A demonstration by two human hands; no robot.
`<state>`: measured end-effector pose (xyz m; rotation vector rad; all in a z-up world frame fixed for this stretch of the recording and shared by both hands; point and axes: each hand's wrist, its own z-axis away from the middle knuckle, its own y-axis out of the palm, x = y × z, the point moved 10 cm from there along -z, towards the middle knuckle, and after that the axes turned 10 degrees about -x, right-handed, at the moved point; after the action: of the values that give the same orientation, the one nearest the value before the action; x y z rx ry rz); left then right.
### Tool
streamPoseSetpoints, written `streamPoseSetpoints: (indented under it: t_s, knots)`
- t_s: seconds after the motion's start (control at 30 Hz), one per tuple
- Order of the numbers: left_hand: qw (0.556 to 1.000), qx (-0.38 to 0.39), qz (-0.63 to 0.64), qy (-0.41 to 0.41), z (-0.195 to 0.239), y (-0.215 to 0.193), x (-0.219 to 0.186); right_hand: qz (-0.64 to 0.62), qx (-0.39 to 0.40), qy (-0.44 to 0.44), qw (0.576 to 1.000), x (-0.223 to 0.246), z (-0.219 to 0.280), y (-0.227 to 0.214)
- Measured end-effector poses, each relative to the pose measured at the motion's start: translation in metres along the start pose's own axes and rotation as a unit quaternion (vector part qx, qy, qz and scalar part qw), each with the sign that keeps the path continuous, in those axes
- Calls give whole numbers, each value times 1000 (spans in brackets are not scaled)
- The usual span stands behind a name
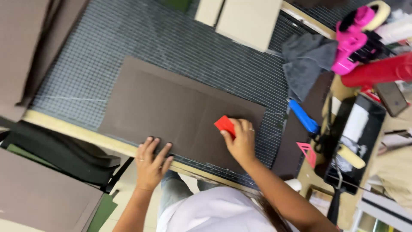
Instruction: Assembling a book cover by applying adhesive with a roller and precisely placing cardboard panels onto a cover sheet.
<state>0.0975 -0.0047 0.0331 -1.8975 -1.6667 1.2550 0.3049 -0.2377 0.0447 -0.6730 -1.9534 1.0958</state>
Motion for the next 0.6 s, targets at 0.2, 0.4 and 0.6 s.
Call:
streamPoseSetpoints:
  t_s: [0.2,0.4,0.6]
  knots:
    - [999,-9,7,-45,9,4,12,24,-10,38,999,-13,-40,8]
    - [999,-2,24,-31,11,1,15,61,1,-95,994,111,-29,21]
    - [999,7,39,-7,9,-10,13,132,-130,-75,980,51,-56,41]
